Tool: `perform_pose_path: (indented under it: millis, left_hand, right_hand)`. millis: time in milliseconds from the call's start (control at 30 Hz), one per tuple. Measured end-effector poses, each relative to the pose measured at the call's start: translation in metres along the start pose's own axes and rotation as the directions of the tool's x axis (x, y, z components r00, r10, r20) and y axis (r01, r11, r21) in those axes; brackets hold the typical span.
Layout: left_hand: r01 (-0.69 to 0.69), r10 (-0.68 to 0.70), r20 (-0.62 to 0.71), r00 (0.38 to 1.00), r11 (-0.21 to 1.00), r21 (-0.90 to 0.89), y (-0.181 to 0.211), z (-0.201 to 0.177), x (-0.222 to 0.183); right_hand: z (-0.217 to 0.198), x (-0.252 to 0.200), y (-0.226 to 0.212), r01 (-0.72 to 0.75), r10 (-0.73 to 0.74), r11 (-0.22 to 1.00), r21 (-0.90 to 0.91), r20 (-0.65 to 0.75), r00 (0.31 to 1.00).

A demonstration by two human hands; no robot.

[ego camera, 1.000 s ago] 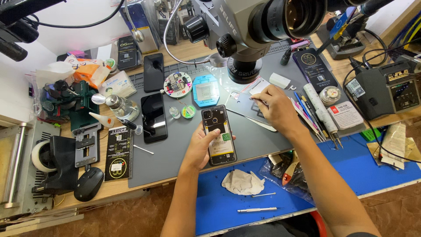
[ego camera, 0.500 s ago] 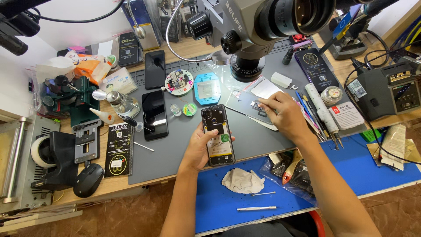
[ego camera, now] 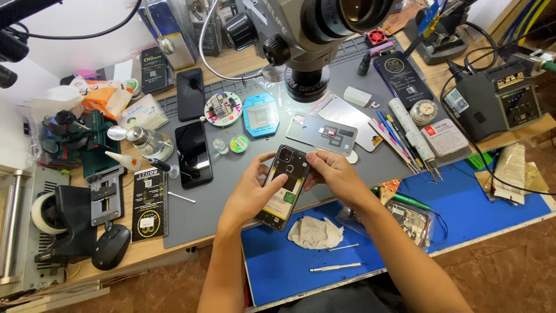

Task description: The person removes a sticker from the back of a smartphone, then detaches the rear glass cover to expose the internal components. They then use a heat gun to apply heat to the camera module area of the device.

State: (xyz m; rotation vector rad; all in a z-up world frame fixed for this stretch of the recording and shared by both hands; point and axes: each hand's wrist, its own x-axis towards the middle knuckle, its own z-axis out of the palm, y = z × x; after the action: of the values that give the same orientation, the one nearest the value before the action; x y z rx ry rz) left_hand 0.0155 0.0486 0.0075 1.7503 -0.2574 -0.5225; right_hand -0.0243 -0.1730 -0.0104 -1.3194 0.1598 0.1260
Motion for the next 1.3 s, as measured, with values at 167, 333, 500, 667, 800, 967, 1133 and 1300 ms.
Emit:
perform_pose_path:
  millis: [167, 333, 500, 667, 800, 967, 1133, 1300]
  left_hand:
    - [-0.069, 0.090, -0.024, 0.996, 0.886, 0.459, 0.004, 0.016, -0.010]
    - [-0.043, 0.072, -0.031, 0.997, 0.832, 0.553, -0.001, 0.009, -0.009]
    - [-0.070, 0.047, 0.053, 0.998, 0.766, 0.639, -0.002, -0.008, -0.011]
    - [-0.095, 0.038, 0.104, 0.994, 0.777, 0.622, 0.000, -0.014, -0.011]
    - [-0.187, 0.140, 0.126, 0.982, 0.788, 0.586, -0.011, -0.016, -0.013]
    - [-0.220, 0.205, 0.091, 0.975, 0.801, 0.556, -0.027, -0.017, -0.019]
    - [-0.343, 0.364, 0.096, 0.926, 0.710, 0.616, -0.040, -0.009, -0.023]
    - [-0.366, 0.522, 0.000, 0.853, 0.598, 0.713, -0.063, 0.006, -0.017]
  right_hand:
    - [-0.005, -0.013, 0.003, -0.043, 0.047, 0.998, 0.052, -0.081, 0.996]
    - [-0.062, -0.029, -0.016, 0.002, -0.194, 0.795, -0.606, -0.252, 0.948]
    - [-0.177, -0.015, 0.006, -0.369, -0.713, -0.114, -0.922, -0.184, 0.677]
    - [-0.205, -0.005, 0.016, -0.414, -0.669, -0.168, -0.895, -0.204, 0.714]
    - [-0.194, -0.012, 0.004, -0.317, -0.629, 0.063, -0.946, -0.284, 0.723]
    - [-0.127, -0.056, -0.040, -0.059, -0.627, 0.258, -0.964, -0.214, 0.749]
    - [-0.073, -0.070, -0.059, 0.054, -0.529, 0.390, -0.919, -0.176, 0.830]
    - [-0.016, -0.047, -0.028, 0.580, -0.569, 0.702, -0.414, 0.164, 0.806]
